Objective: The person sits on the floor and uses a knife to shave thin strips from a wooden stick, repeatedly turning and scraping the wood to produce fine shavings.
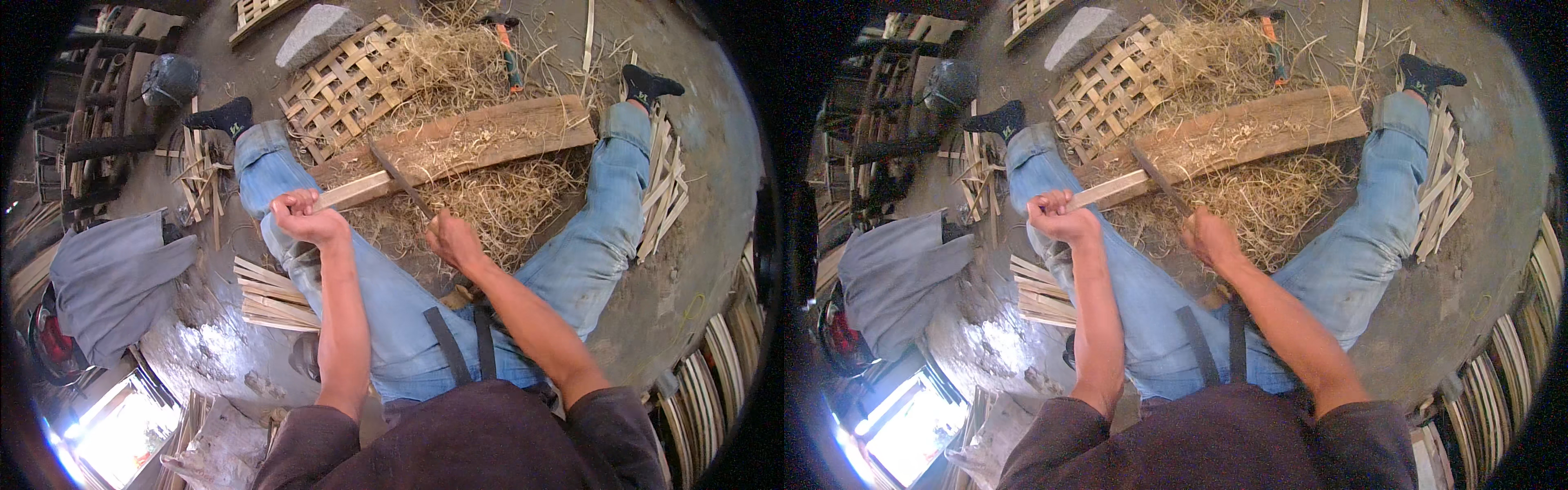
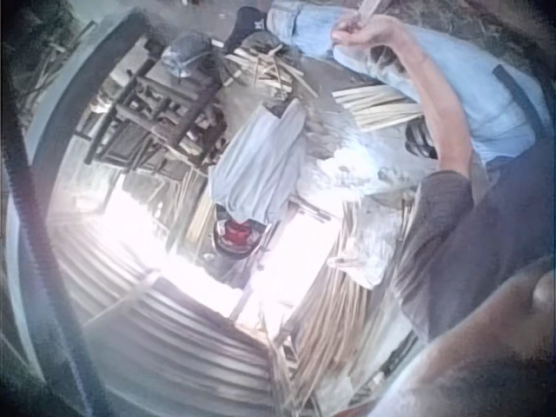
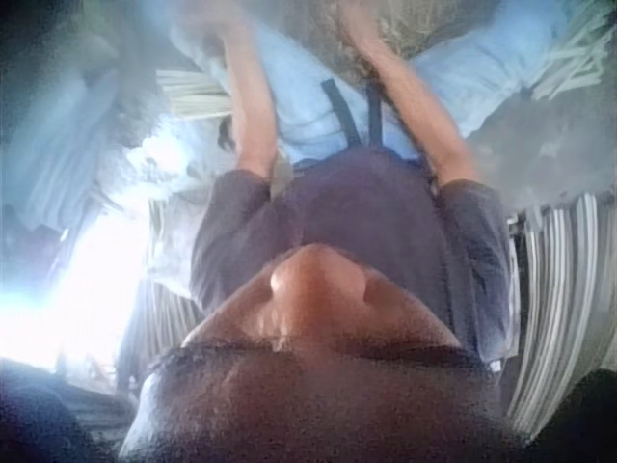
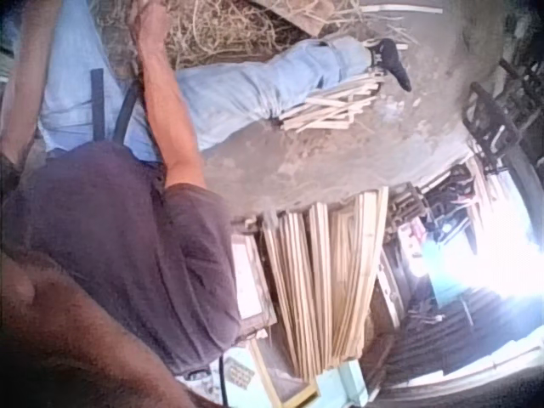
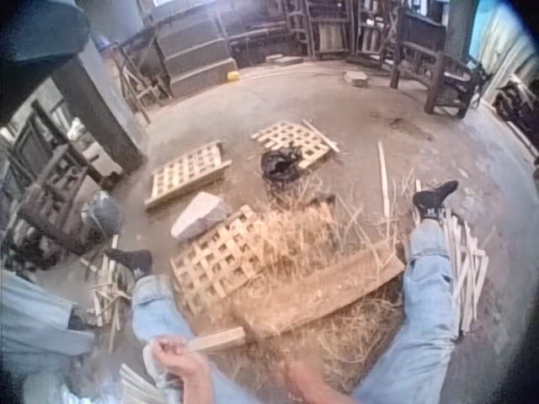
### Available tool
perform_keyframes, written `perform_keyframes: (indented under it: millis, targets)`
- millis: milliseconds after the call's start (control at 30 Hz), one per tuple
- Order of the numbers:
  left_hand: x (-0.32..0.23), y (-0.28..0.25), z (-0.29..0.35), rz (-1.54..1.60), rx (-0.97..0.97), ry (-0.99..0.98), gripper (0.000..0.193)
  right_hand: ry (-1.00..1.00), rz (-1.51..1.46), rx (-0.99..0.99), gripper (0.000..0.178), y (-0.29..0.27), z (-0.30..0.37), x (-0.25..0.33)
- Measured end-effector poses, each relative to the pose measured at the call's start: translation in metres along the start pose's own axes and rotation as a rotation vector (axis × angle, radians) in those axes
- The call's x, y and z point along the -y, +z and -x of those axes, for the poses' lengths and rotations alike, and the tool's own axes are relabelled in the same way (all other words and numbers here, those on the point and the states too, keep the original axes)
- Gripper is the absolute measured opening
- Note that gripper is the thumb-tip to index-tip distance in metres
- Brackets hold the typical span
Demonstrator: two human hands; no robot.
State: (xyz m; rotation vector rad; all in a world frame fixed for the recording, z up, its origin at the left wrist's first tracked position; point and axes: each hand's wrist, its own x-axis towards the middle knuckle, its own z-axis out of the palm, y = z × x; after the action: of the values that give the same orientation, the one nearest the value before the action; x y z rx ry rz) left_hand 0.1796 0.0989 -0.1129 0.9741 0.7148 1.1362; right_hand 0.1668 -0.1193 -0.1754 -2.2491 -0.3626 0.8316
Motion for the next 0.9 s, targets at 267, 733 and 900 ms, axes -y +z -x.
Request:
perform_keyframes:
  millis: [267,733,900]
  targets:
    - [-0.005,0.006,-0.012,0.02,-0.04,0.06,0.031,-0.089,0.065,0.016,0.036,-0.006,-0.01,-0.038]
    - [0.001,-0.001,-0.013,-0.023,-0.066,0.07,0.009,-0.08,-0.058,0.061,0.035,0.021,0.012,0.054]
    - [0.001,-0.007,-0.011,-0.013,-0.073,0.029,0.008,0.023,-0.089,0.061,0.038,0.028,0.003,0.042]
